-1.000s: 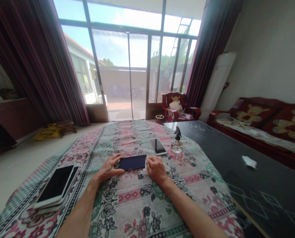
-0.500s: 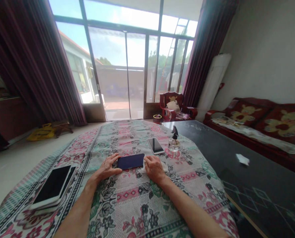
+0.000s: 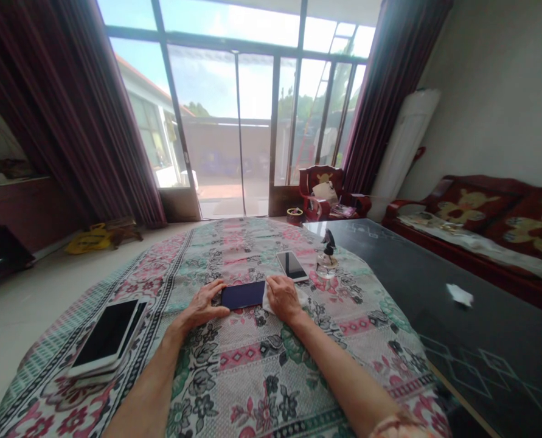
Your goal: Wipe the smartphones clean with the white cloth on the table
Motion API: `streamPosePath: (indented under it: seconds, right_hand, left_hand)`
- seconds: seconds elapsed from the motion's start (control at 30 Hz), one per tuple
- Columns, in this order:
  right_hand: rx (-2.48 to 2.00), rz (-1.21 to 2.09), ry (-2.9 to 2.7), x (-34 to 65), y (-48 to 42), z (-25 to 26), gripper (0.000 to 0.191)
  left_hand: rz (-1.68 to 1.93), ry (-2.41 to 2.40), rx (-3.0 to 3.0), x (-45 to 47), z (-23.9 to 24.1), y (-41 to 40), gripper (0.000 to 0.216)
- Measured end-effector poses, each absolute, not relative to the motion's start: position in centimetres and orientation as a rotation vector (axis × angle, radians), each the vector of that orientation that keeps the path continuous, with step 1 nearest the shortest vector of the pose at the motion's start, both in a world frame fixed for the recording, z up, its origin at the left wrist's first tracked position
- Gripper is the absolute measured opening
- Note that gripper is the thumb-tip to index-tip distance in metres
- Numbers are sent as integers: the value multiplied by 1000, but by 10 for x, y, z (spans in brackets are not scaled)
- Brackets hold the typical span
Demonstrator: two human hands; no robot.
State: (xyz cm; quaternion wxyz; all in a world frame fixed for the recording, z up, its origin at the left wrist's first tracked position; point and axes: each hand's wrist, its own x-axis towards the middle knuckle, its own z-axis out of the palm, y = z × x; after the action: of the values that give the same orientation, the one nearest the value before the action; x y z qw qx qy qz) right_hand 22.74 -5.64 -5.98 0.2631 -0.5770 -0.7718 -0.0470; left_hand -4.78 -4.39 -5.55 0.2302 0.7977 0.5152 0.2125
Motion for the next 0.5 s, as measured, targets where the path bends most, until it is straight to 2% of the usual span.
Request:
streamPosePath:
  seconds: [0.5]
  right_hand:
    - [-1453, -171, -2162, 238, -90, -61, 23]
  left_hand:
    - [581, 1419, 2250, -51, -64, -40, 74]
